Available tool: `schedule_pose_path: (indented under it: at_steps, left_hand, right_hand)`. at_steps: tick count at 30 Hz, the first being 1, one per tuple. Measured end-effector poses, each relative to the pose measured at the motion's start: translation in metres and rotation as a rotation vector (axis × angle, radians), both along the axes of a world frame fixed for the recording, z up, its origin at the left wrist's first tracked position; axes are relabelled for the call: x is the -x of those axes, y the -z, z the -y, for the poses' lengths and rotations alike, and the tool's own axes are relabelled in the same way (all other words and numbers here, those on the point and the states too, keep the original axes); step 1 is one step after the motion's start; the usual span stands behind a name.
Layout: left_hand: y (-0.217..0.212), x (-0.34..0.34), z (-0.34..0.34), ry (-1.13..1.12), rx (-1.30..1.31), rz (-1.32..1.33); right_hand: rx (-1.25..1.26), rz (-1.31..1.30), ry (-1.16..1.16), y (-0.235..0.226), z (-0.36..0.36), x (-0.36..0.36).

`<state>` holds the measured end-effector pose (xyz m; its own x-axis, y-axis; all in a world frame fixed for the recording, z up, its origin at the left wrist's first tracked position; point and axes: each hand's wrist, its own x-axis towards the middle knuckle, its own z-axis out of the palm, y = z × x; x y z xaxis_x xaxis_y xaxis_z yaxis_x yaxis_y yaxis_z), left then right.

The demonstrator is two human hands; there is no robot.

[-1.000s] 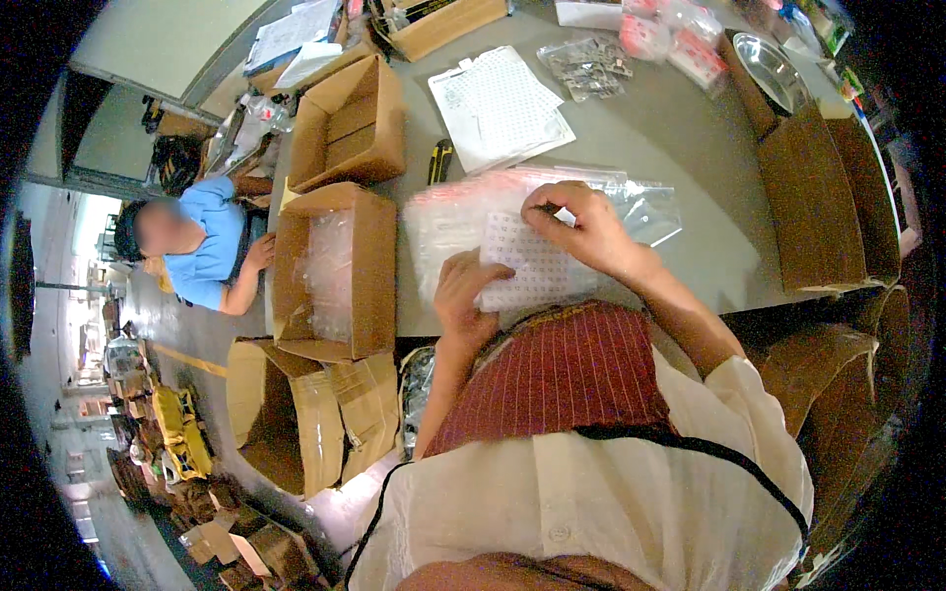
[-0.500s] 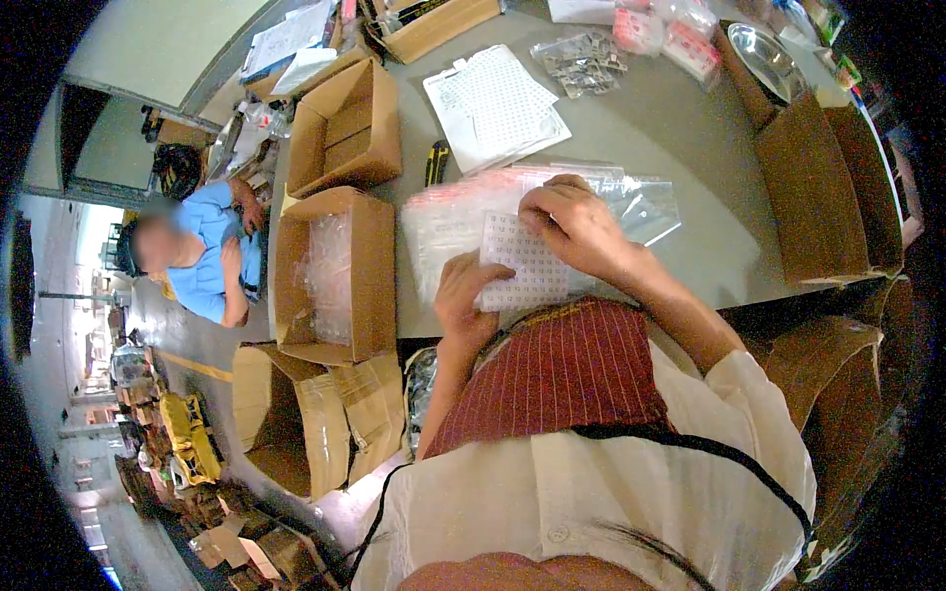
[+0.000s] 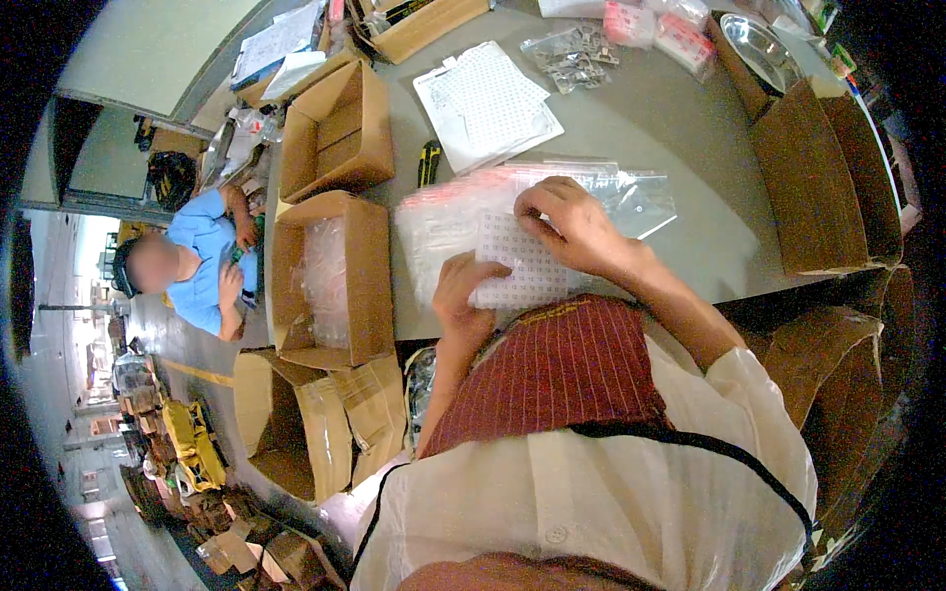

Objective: The person packs small metal components into plastic bags, seals the bags, and places them into cardboard boxes on a work table.

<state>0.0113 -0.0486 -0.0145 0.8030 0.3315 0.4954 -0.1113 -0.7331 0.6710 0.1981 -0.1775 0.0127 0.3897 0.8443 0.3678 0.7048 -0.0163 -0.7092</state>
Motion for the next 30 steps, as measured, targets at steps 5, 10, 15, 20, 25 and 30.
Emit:
schedule_pose_path:
  at_steps: [5,10,15,20,25,30]
  left_hand:
    - [-0.001,-0.001,-0.001,0.005,0.005,0.024]
    - [-0.001,-0.001,-0.002,0.024,-0.001,-0.002]
    - [0.004,-0.001,0.002,0.021,0.028,0.036]
    - [0.014,0.007,-0.001,-0.102,0.149,-0.006]
    - [0.041,0.017,-0.013,-0.211,0.321,-0.012]
    - [0.057,0.019,-0.017,-0.253,0.471,-0.029]
  right_hand:
    - [-0.093,0.251,0.006,0.000,-0.003,0.002]
    - [-0.037,0.215,0.027,0.003,-0.003,0.003]
    - [0.056,-0.260,0.075,0.025,0.000,-0.002]
    - [-0.011,-0.252,0.243,0.076,0.034,-0.034]
    - [0.250,0.003,0.306,0.119,0.084,-0.044]
    - [0.270,0.236,0.375,0.126,0.079,-0.042]
